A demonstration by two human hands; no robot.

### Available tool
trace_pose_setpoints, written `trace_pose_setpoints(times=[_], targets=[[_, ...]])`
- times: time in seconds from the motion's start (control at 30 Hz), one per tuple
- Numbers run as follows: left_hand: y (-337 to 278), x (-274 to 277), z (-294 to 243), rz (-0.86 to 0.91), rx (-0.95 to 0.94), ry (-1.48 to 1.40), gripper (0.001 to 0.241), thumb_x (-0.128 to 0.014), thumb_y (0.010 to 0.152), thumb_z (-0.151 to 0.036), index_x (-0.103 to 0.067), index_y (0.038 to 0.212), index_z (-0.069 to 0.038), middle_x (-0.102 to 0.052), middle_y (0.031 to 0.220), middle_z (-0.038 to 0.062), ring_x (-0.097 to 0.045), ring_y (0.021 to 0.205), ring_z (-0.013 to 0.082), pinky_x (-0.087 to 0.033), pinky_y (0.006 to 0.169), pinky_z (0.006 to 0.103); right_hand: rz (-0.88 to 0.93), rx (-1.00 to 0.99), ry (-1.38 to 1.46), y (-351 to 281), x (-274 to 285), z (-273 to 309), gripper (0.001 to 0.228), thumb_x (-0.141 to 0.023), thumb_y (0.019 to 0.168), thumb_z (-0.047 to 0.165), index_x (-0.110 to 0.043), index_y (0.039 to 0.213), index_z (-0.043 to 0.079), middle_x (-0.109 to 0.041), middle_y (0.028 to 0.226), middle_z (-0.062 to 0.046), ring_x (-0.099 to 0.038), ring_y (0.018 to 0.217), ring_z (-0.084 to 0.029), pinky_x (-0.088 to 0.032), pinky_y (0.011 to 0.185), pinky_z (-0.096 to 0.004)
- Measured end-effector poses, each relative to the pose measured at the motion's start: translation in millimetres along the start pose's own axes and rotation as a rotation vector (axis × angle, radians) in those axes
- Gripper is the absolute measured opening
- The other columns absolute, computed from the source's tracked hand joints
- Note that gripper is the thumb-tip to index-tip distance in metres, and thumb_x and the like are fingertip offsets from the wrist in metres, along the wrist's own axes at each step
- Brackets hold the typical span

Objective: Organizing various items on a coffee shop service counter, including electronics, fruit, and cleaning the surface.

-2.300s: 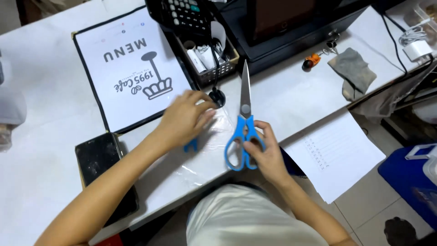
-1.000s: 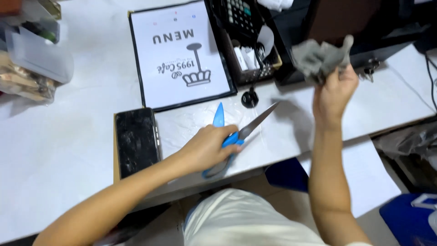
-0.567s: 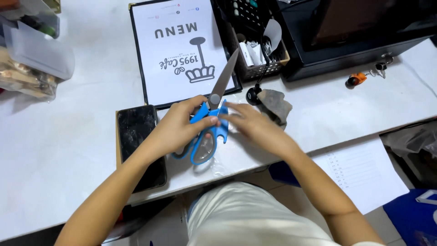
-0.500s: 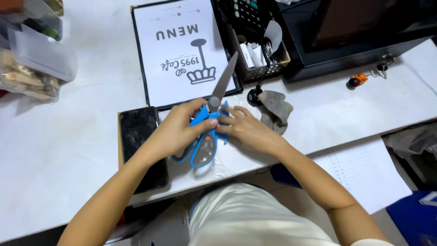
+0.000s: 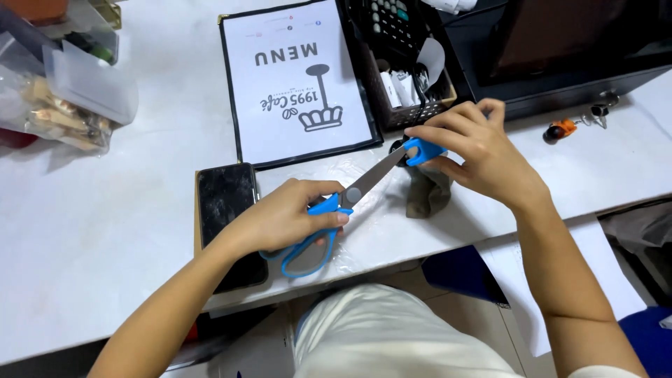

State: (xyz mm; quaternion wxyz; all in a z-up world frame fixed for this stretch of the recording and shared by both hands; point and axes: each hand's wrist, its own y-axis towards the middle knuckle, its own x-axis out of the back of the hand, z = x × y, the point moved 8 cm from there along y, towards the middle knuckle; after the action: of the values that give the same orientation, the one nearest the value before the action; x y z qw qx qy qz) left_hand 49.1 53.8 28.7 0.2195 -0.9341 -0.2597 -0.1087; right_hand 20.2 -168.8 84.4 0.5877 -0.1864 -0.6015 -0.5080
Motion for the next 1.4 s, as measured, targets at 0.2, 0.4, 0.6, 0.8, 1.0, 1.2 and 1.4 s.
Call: trace_pose_setpoints(times=[0.2,0.4,0.6,0.8,1.0,1.2,1.4], targets=[[2.7,-3.9,-10.3,0.039,0.028,0.090,0.023,-0.070,0.088,-0.025,-0.073,0.105,-0.010,-0.076,0.072,0.002,-0.069,0.057,0.0105,-0.055,0.060,0.0279,0.007,-0.035,-0.190,-5.4,19.6,-4.3,0.054,-0.086,0.076,0.020,-0.070,0.128,0.024,-0.069,0.112,0.003,-0.058,0.111,-0.021,-0.031,0.105,-0.052],[16.1,-27.7,-34.0,0.159,-0.126,0.122,0.024,-0.070,0.089,-0.026,-0.070,0.108,-0.011,-0.077,0.074,0.003,-0.067,0.056,0.0107,-0.054,0.059,0.0282,0.265,0.218,0.104,1.1,-10.1,36.4,0.057,-0.085,0.073,0.028,-0.068,0.126,0.015,-0.067,0.105,-0.005,-0.061,0.098,-0.026,-0.045,0.086,-0.042],[11.9,-26.6,-31.6,0.210,-0.111,0.116,0.022,-0.069,0.090,-0.029,-0.068,0.100,-0.009,-0.077,0.076,0.001,-0.068,0.057,0.0104,-0.054,0.059,0.0292,0.210,0.252,0.152,-4.6,17.9,27.6,0.053,-0.086,0.073,0.026,-0.071,0.121,0.010,-0.066,0.086,-0.003,-0.061,0.081,-0.025,-0.051,0.072,-0.039],[1.2,-19.9,-35.0,0.173,-0.117,0.251,0.021,-0.069,0.091,-0.030,-0.071,0.098,-0.011,-0.077,0.071,0.003,-0.070,0.058,0.0110,-0.053,0.059,0.0296,0.158,0.142,0.097,-12.0,33.7,4.1,0.049,-0.088,0.070,0.023,-0.075,0.115,0.008,-0.068,0.089,-0.005,-0.060,0.078,-0.025,-0.050,0.069,-0.039],[2.5,-20.2,-32.7,0.152,-0.113,0.206,0.022,-0.069,0.089,-0.030,-0.070,0.101,-0.011,-0.077,0.073,0.002,-0.070,0.057,0.0117,-0.054,0.058,0.0301,0.120,0.148,0.144,-13.3,40.5,1.2,0.050,-0.087,0.071,0.024,-0.073,0.117,0.010,-0.069,0.092,-0.003,-0.061,0.082,-0.022,-0.050,0.072,-0.038],[5.1,-24.2,-34.9,0.166,-0.124,0.219,0.022,-0.070,0.091,-0.030,-0.070,0.098,-0.009,-0.079,0.075,0.002,-0.070,0.058,0.0111,-0.054,0.060,0.0296,0.214,0.189,0.086,-5.0,29.0,14.4,0.051,-0.090,0.066,0.025,-0.078,0.113,0.009,-0.065,0.079,-0.004,-0.059,0.076,-0.025,-0.050,0.070,-0.039],[1.8,-18.6,-28.2,0.146,-0.059,0.195,0.022,-0.070,0.089,-0.029,-0.070,0.101,-0.011,-0.079,0.076,0.001,-0.069,0.057,0.0108,-0.054,0.059,0.0296,0.161,0.106,0.153,-10.9,38.7,-6.1,0.047,-0.087,0.072,0.024,-0.075,0.115,0.010,-0.068,0.089,-0.003,-0.062,0.082,-0.021,-0.050,0.072,-0.037]])
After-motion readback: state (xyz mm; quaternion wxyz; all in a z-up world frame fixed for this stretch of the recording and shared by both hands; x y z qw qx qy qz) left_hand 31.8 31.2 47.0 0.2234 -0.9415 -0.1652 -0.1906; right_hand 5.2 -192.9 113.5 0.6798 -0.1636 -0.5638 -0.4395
